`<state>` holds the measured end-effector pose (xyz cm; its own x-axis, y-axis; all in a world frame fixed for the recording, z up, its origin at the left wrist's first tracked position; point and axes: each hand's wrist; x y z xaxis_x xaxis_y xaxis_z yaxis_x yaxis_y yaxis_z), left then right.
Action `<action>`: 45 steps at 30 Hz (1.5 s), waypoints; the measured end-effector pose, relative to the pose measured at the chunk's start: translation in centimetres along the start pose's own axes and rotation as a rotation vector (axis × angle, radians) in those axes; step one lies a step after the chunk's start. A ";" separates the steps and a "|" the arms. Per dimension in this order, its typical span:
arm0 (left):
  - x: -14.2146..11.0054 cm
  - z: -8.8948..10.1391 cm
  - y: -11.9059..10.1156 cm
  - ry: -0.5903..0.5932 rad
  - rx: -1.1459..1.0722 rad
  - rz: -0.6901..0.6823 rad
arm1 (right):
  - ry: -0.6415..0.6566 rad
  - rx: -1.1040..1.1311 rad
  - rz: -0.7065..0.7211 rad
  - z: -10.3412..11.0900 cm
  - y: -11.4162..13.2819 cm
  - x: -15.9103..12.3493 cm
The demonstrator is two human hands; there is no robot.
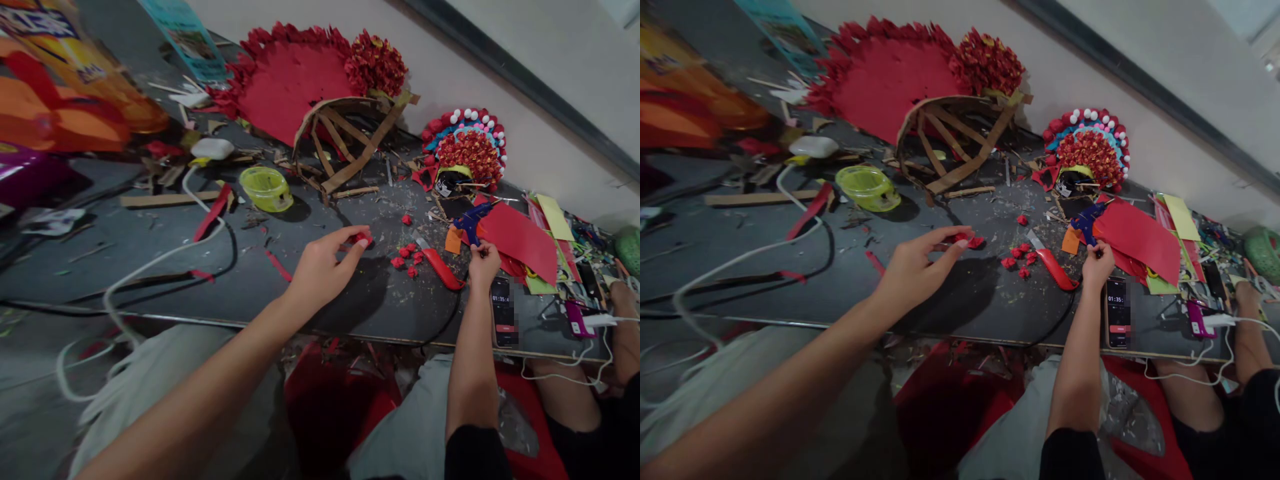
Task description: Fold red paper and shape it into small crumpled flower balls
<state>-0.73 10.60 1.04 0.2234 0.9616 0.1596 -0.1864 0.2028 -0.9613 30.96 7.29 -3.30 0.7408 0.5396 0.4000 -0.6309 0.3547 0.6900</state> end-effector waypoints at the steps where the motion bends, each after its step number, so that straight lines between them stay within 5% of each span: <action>1: 0.0 0.0 0.0 -0.001 0.002 0.000 | -0.006 0.005 -0.003 0.0 -0.2 0.1; 20: 0.1 0.2 0.2 -0.014 -0.007 0.007 | -0.119 0.057 -0.044 1.5 -1.2 0.6; 32: 0.1 0.3 0.0 -0.009 -0.008 0.012 | -0.046 -0.107 0.092 1.0 1.9 -0.9; 45: 0.1 0.3 -0.1 -0.001 0.005 0.020 | -0.040 -0.232 0.109 1.9 2.3 -1.4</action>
<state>-0.97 10.75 1.19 0.2187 0.9657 0.1401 -0.1955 0.1841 -0.9633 28.85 5.91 -1.14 0.6710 0.5552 0.4915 -0.7403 0.4642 0.4863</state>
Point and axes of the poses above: each hand's wrist, its own x-axis towards the middle knuckle, its own z-axis out of the back of the hand, y = z × x, and after that the axes turned 12 degrees about -x, right-handed
